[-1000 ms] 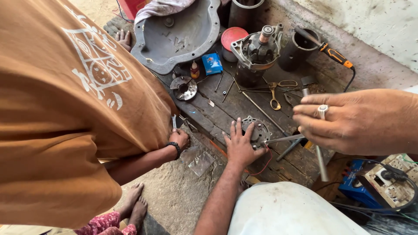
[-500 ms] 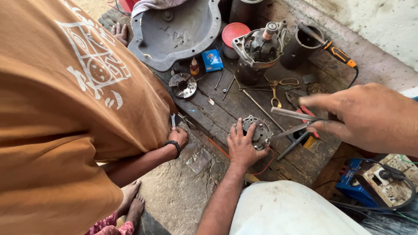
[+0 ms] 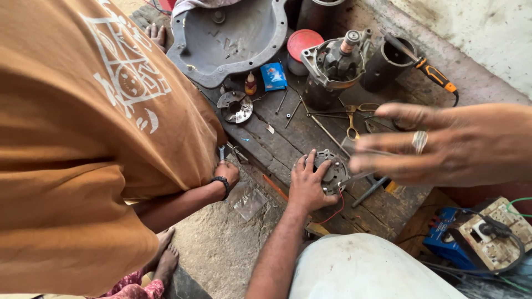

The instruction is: Repairing and assembling components of an automotive alternator on a workbench.

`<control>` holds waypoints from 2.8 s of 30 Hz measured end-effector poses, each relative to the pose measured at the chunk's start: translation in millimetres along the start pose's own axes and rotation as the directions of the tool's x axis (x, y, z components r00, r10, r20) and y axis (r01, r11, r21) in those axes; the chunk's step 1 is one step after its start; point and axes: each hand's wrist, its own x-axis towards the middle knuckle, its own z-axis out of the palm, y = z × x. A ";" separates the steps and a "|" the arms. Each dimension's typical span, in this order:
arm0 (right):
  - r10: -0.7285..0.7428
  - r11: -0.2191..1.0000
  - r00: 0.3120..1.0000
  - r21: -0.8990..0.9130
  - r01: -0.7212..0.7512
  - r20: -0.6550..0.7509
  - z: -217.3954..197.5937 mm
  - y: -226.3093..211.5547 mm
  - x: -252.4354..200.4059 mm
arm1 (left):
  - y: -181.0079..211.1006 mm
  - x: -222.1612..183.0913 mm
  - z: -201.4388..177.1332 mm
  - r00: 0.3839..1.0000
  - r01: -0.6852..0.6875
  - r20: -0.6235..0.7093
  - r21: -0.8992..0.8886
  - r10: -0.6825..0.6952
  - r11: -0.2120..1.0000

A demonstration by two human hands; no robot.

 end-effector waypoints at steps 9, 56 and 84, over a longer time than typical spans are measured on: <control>-0.120 0.979 0.587 -0.002 0.204 0.801 11.6 8.6 32.5 | 2.1 0.6 4.6 0.999 0.022 -0.042 -0.014 -0.023 1.000; 0.979 0.096 0.065 0.158 -0.983 -0.192 275.5 -77.0 -141.0 | -87.8 -179.7 62.2 0.859 0.289 -0.274 -0.437 -0.432 0.852; 0.667 -0.543 0.452 0.802 -0.250 0.592 347.4 -108.7 32.3 | -47.3 -223.4 83.6 0.742 0.468 -0.188 -0.542 -0.644 0.698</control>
